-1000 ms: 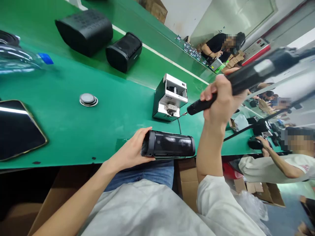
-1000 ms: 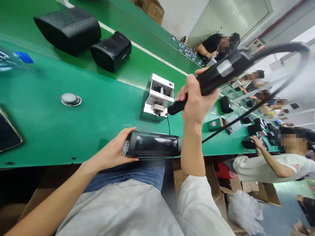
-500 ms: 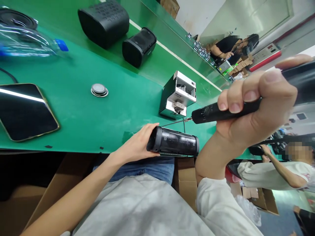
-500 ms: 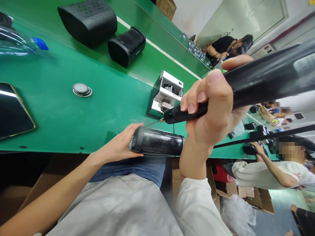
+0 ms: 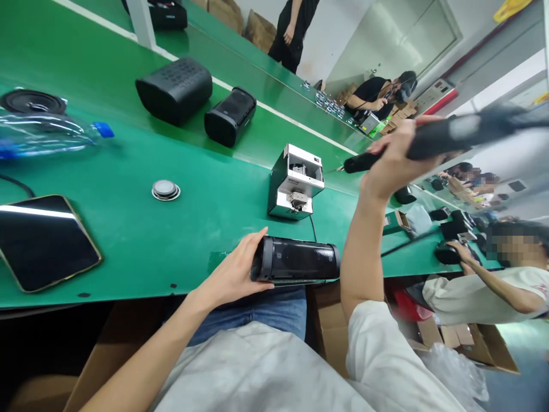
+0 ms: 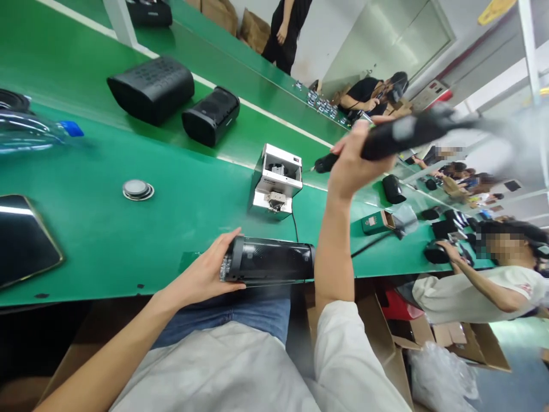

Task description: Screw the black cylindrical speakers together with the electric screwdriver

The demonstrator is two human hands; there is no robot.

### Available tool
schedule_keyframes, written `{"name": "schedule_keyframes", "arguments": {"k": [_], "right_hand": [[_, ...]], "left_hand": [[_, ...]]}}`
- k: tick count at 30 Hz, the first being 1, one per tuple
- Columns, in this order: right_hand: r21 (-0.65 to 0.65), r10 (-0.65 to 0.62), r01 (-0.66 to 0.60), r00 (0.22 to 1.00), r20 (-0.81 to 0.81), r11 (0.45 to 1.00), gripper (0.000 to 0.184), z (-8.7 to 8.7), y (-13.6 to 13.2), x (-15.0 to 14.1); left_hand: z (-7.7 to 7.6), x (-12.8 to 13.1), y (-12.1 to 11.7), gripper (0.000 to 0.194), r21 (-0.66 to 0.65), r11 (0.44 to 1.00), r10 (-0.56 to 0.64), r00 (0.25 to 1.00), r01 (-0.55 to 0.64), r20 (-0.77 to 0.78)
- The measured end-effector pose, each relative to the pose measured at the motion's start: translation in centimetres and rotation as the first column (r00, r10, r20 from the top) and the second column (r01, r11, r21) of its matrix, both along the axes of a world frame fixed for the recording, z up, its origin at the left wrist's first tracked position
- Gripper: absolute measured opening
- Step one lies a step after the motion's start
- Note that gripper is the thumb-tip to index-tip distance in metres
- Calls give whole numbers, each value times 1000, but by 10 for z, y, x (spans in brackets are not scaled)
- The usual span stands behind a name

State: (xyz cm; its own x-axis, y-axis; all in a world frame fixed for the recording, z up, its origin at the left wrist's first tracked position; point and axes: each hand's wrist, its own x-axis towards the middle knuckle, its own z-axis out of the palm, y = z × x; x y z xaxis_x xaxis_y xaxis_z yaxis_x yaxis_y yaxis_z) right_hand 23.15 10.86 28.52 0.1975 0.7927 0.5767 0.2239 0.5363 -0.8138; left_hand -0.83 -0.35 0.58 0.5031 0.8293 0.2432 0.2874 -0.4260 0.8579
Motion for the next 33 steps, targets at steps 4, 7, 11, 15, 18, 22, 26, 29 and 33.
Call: {"name": "schedule_keyframes", "arguments": {"k": [4,7,11,15,18,22,26,29,33], "right_hand": [[70,-5,4,1000,19,998,42,-4,3,6],[295,-17,39,997,-79,955,25,-14,-1,1],[431,-26,87,989,-145,898,22,-37,7,-16],[298,-85,98,995,-58,950,40,-57,24,-23],[213,-93,95,995,-22,972,44,-64,34,-21],[217,-96,103,994,-43,971,48,-66,43,-19],[253,-78,105,990,-113,962,51,-65,43,-19],[213,-18,37,996,-88,976,46,-61,30,-19],[221,66,-41,992,-108,975,28,-47,-1,-27]], "left_hand": [[-1,-1,0,129,-9,1000,-3,1000,4,8],[-1,-1,0,129,-21,1000,-5,1000,5,1],[1,-2,1,131,-40,999,4,1000,-4,3],[4,-2,1,129,-46,999,0,1000,0,1],[6,-2,0,128,-57,998,7,1000,-7,-9],[7,-2,0,125,-62,998,9,1000,-10,-13],[6,-1,1,125,-44,999,9,1000,-9,-8],[6,-1,1,125,-41,999,12,1000,-12,-1],[7,-1,0,126,-37,999,7,1000,-7,8]]}}
